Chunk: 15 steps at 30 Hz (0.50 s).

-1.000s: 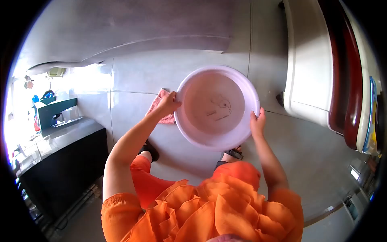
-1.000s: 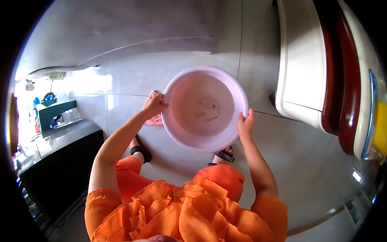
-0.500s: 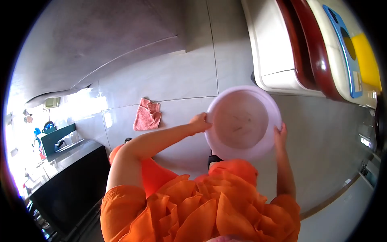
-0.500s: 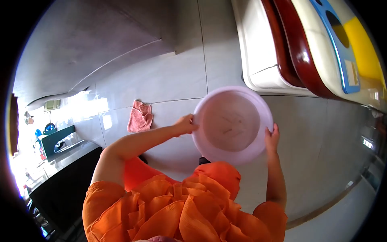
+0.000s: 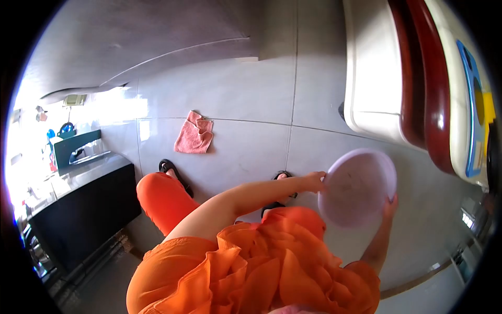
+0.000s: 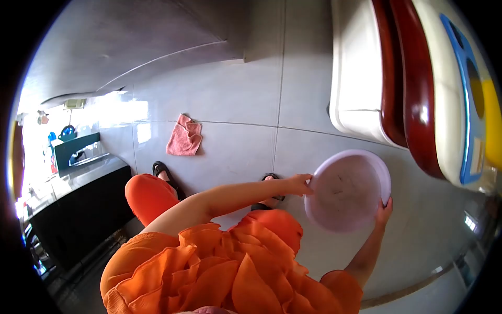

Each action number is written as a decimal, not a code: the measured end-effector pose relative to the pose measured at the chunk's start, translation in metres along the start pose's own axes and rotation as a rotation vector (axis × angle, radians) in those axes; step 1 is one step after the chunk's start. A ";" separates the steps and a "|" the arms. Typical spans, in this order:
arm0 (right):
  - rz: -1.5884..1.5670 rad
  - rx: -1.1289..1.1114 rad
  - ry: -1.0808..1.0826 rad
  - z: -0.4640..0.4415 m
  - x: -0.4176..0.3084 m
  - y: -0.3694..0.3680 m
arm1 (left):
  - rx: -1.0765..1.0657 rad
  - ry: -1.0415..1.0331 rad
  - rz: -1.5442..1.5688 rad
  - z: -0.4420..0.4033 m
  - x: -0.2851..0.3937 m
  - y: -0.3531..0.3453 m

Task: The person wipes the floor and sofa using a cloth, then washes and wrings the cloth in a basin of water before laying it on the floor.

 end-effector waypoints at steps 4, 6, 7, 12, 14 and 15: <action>0.256 -0.074 -0.021 -0.002 -0.028 -0.013 | 0.148 -0.110 -0.251 0.062 -0.011 0.053; 0.588 -0.121 -0.062 0.018 -0.068 -0.020 | 0.254 -0.168 -0.274 0.153 -0.014 0.096; 0.813 -0.141 -0.093 0.038 -0.126 -0.032 | 0.368 -0.233 -0.353 0.204 -0.014 0.122; -0.045 -0.707 0.000 0.201 -0.484 -0.100 | 0.586 -0.118 -0.644 0.405 -0.073 0.210; -0.313 -0.988 0.294 0.269 -0.580 -0.144 | 0.618 -0.039 -0.694 0.452 -0.111 0.241; -0.167 -1.192 0.065 0.307 -0.620 -0.162 | 0.650 0.027 -0.865 0.479 -0.114 0.254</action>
Point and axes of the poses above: each hand's wrist, its own z-axis away from the middle knuckle, its own y-axis out of the back of the hand, x = y × z, the point moved 4 cm from there along -z, towards the middle knuckle, and after that the axes turned 2 degrees about y, right-handed, at the moved point
